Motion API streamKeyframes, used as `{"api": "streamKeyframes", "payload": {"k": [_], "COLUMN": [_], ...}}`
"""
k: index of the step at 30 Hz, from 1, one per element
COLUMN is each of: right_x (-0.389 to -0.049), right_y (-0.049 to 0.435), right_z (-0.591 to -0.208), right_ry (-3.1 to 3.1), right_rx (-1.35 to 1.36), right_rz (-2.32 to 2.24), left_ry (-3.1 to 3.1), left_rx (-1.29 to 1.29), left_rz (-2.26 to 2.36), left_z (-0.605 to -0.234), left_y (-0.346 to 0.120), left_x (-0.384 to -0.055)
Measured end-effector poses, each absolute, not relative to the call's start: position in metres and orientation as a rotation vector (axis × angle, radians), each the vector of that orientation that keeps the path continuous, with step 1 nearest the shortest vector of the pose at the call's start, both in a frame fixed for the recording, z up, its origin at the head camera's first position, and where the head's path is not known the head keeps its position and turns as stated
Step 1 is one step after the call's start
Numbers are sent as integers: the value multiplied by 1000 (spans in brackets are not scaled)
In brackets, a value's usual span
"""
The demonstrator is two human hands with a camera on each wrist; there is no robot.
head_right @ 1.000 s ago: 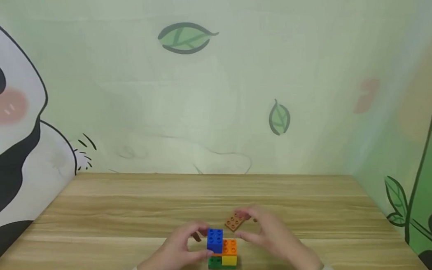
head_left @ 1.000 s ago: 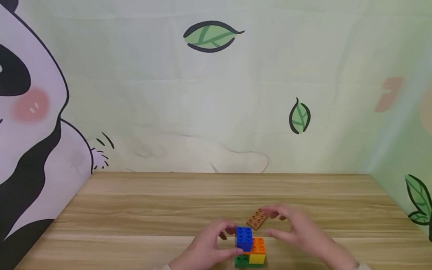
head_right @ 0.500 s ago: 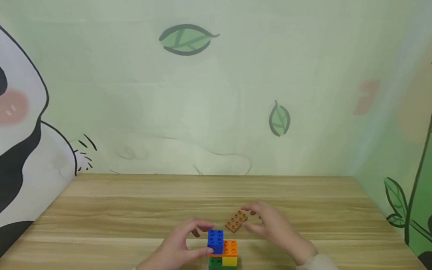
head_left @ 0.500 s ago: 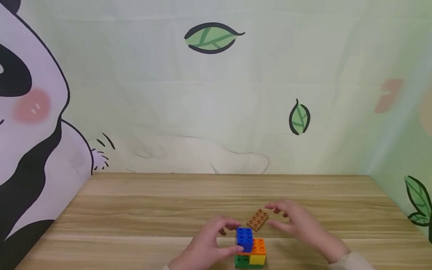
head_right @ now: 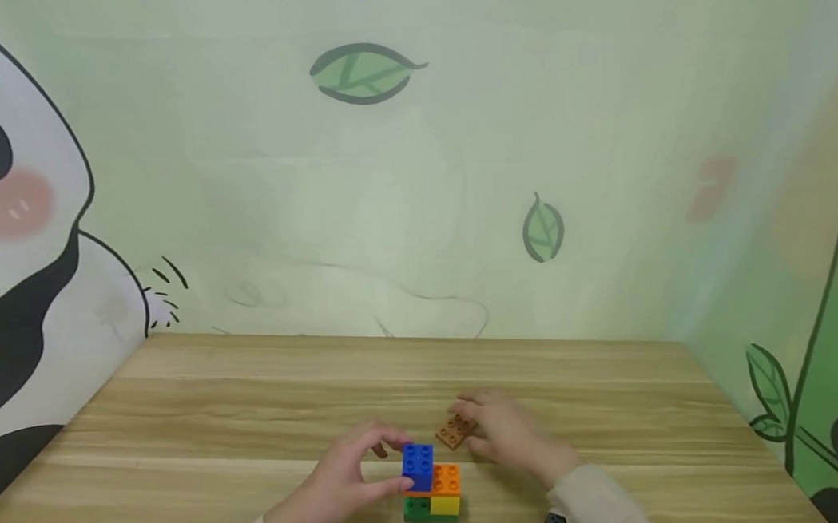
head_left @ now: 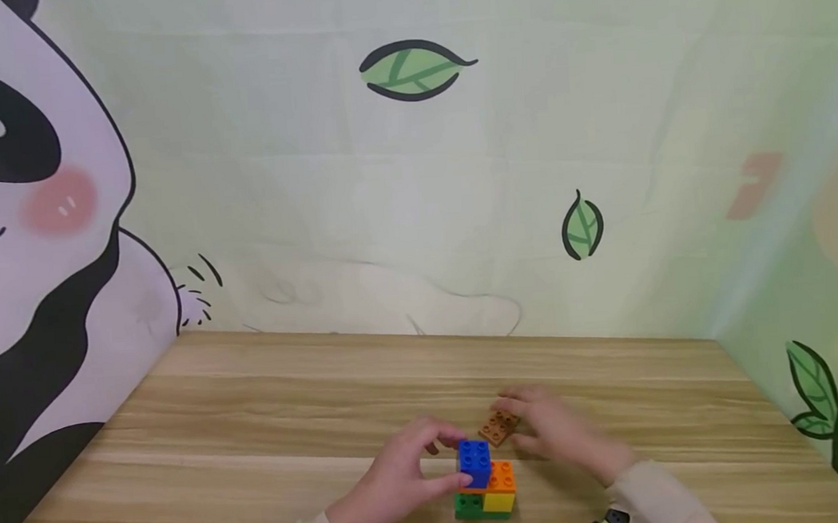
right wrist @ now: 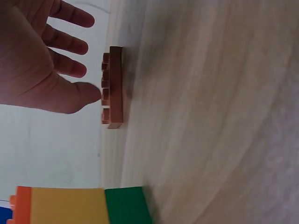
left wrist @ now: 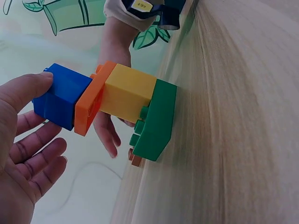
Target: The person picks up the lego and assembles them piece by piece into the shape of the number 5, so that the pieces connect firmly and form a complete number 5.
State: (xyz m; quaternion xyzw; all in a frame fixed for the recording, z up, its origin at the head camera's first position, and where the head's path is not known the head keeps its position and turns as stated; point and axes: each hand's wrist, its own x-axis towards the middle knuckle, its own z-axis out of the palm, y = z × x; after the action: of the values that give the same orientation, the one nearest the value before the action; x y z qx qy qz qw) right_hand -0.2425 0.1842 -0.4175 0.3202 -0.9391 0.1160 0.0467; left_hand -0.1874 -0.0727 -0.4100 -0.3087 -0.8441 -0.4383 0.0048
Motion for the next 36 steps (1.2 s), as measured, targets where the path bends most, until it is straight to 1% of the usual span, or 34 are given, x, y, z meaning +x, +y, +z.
{"api": "streamKeyframes", "payload": {"k": [12,21,27,36], "right_x": [-250,-252,-252,-248], "right_y": [183,179,178,181], "right_z": [-428,-431,-430,-429], "right_ry": [-2869,-2851,-2905,-2860], "right_rx": [1012,936,864,861], "right_rz": [255,203,247,348], "left_ry": [-2660,-2663,-2663,-2677], "left_rx": [-952,-954,-950,-943], "left_rz": [-1394,-1382,-1383,-1390], "left_z": [-408,-407,-408,-408], "left_y": [-73,-72,-72,-72], "left_x": [-187,-187,-187,-186]}}
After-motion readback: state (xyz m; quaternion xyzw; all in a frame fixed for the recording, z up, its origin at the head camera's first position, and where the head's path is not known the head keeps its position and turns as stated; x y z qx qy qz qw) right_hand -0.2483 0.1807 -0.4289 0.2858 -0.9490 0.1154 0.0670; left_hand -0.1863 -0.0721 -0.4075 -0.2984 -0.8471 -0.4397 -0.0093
